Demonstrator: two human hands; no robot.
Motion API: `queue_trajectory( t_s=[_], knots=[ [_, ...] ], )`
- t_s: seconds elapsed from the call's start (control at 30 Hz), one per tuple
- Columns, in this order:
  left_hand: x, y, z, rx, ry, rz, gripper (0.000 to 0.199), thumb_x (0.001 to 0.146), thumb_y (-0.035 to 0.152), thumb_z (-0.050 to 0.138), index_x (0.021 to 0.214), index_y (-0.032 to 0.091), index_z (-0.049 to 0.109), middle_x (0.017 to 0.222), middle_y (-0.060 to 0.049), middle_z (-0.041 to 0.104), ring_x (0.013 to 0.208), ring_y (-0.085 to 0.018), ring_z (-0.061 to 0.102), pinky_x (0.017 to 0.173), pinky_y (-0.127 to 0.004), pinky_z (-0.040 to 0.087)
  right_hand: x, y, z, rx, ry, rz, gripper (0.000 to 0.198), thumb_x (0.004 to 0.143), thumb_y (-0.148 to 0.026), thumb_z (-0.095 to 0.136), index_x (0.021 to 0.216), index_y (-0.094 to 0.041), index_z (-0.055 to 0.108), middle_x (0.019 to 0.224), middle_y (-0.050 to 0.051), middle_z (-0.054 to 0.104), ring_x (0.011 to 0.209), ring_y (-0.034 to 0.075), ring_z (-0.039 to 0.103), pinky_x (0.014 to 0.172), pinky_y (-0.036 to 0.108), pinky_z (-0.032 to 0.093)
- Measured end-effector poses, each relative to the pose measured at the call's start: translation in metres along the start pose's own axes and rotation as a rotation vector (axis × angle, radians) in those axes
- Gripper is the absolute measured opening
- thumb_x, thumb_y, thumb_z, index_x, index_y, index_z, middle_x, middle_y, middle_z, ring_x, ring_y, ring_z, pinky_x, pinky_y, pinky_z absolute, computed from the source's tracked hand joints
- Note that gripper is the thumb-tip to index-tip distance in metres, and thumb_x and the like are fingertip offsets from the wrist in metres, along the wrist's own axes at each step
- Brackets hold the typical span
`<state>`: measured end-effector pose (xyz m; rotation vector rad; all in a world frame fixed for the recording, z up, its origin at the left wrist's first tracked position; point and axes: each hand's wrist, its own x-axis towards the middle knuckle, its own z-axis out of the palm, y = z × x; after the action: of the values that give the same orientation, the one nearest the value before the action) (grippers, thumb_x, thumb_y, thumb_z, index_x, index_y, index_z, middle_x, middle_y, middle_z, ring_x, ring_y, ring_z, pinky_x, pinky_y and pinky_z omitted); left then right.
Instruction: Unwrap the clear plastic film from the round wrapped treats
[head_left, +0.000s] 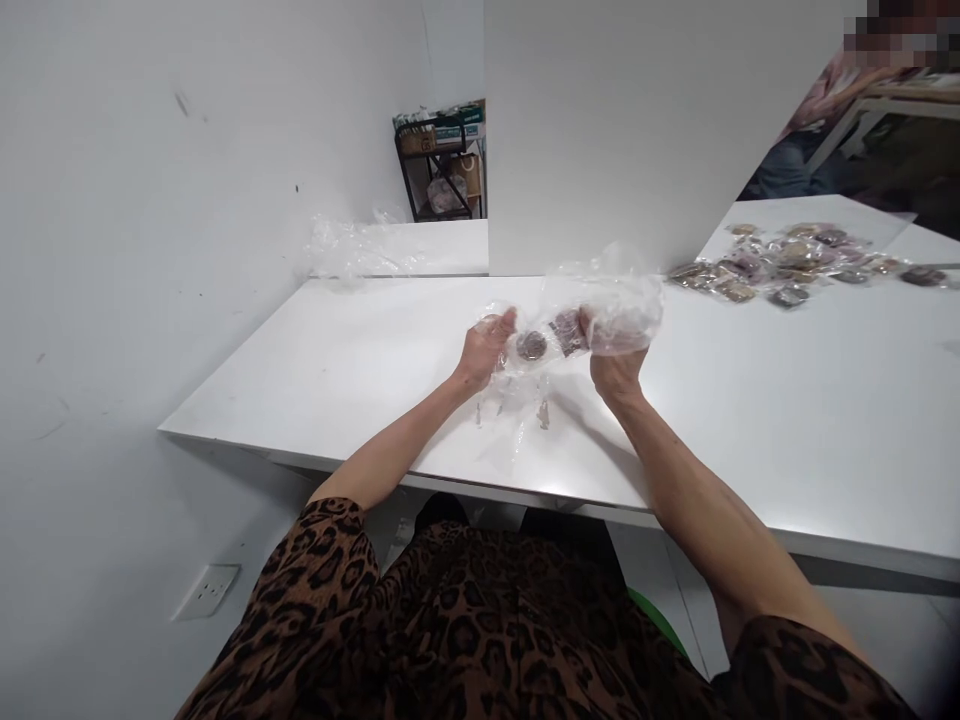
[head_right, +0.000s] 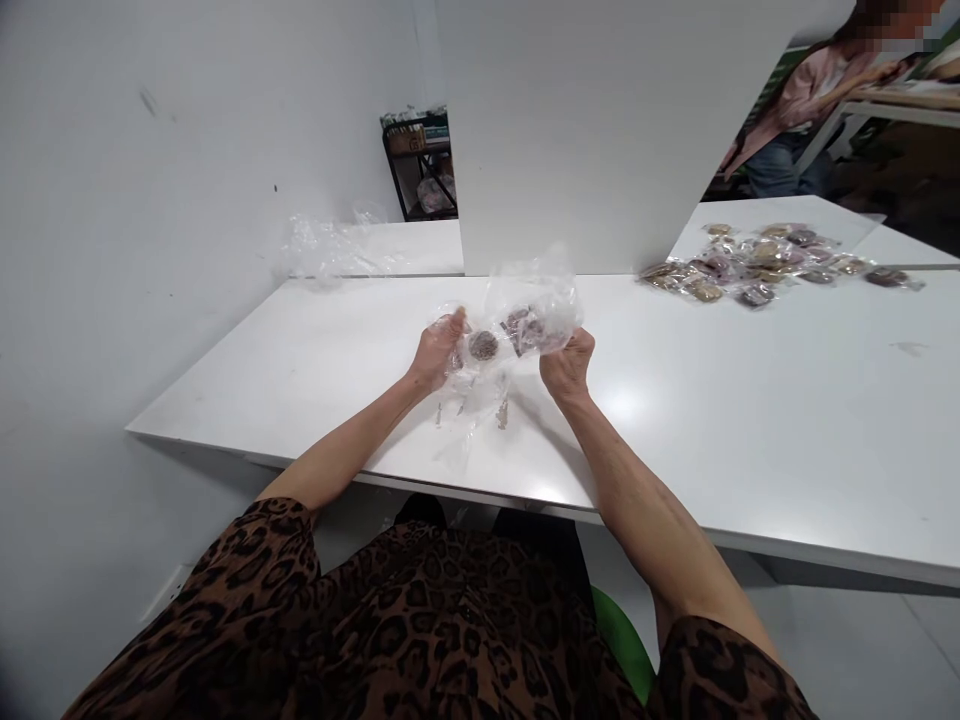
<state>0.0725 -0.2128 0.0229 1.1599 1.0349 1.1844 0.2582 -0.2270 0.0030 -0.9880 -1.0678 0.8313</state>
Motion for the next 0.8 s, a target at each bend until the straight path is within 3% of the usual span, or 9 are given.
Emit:
queue_trajectory(
  t_s=[0.1, 0.2, 0.3, 0.4, 0.5, 0.6, 0.7, 0.8],
  knots=[
    [-0.005, 0.01, -0.004, 0.101, -0.203, -0.052, 0.053, 0.067, 0.054, 0.093, 0.09, 0.023, 0.056, 0.053, 0.012, 0.034, 0.042, -0.003, 0.027, 0.046, -0.021, 0.017, 0.013, -0.002, -0.007, -0.021, 0.192, -0.131, 0.056, 0.071, -0.074, 0.076, 0.065, -0.023, 0.055, 0.058, -0.001, 0.052, 0.054, 0.014, 0.053, 0.047, 0.028, 0.043],
    [-0.007, 0.016, -0.013, 0.232, -0.307, -0.107, 0.053, 0.059, 0.042, 0.1, 0.088, 0.019, 0.061, 0.053, 0.012, 0.035, 0.043, -0.002, 0.027, 0.046, -0.022, 0.018, 0.03, -0.002, -0.022, -0.016, 0.275, -0.124, 0.056, 0.072, -0.074, 0.076, 0.065, -0.023, 0.053, 0.055, -0.004, 0.047, 0.046, 0.009, 0.041, 0.04, 0.024, 0.033],
    [-0.008, 0.013, -0.013, 0.201, -0.295, -0.183, 0.051, 0.068, 0.055, 0.092, 0.08, 0.015, 0.064, 0.064, 0.004, 0.052, 0.052, -0.006, 0.047, 0.052, -0.023, 0.038, 0.038, -0.002, -0.032, -0.007, 0.311, -0.118, 0.055, 0.072, -0.073, 0.076, 0.069, -0.023, 0.054, 0.057, -0.004, 0.048, 0.046, 0.009, 0.041, 0.038, 0.023, 0.029],
    [-0.014, 0.001, 0.003, 0.081, -0.291, -0.33, 0.061, 0.071, 0.067, 0.085, 0.094, 0.014, 0.068, 0.089, -0.007, 0.065, 0.077, -0.016, 0.065, 0.075, -0.034, 0.055, 0.034, -0.001, -0.028, 0.033, 0.34, -0.157, 0.055, 0.075, -0.073, 0.074, 0.07, -0.023, 0.052, 0.059, -0.004, 0.049, 0.047, 0.009, 0.041, 0.039, 0.024, 0.032],
    [-0.02, -0.016, 0.029, 0.042, -0.279, -0.366, 0.056, 0.068, 0.058, 0.091, 0.095, 0.014, 0.069, 0.098, -0.01, 0.067, 0.086, -0.018, 0.065, 0.087, -0.038, 0.054, 0.027, -0.002, -0.019, 0.039, 0.336, -0.201, 0.053, 0.078, -0.073, 0.071, 0.072, -0.024, 0.051, 0.063, -0.003, 0.05, 0.052, 0.01, 0.046, 0.042, 0.024, 0.036],
    [-0.02, -0.022, 0.042, 0.065, -0.246, -0.308, 0.035, 0.07, 0.036, 0.091, 0.085, 0.013, 0.069, 0.091, -0.006, 0.068, 0.082, -0.014, 0.063, 0.089, -0.035, 0.051, 0.031, -0.003, -0.021, 0.042, 0.338, -0.208, 0.051, 0.08, -0.07, 0.072, 0.074, -0.024, 0.051, 0.066, -0.003, 0.052, 0.058, 0.012, 0.053, 0.044, 0.024, 0.04],
    [-0.014, -0.009, 0.029, 0.101, -0.183, -0.227, 0.016, 0.07, 0.02, 0.081, 0.075, 0.014, 0.067, 0.091, -0.005, 0.071, 0.082, -0.013, 0.065, 0.089, -0.032, 0.051, 0.047, -0.005, -0.041, 0.083, 0.411, -0.18, 0.044, 0.082, -0.061, 0.076, 0.074, -0.023, 0.054, 0.064, -0.004, 0.052, 0.056, 0.011, 0.052, 0.043, 0.023, 0.04],
    [-0.005, 0.017, -0.001, 0.021, -0.159, -0.211, 0.011, 0.07, 0.018, 0.073, 0.071, 0.015, 0.063, 0.098, -0.009, 0.076, 0.087, -0.018, 0.073, 0.09, -0.034, 0.054, 0.063, -0.005, -0.069, 0.104, 0.419, -0.094, 0.036, 0.082, -0.048, 0.082, 0.072, -0.022, 0.059, 0.061, -0.004, 0.053, 0.049, 0.01, 0.047, 0.039, 0.024, 0.035]
  ],
)
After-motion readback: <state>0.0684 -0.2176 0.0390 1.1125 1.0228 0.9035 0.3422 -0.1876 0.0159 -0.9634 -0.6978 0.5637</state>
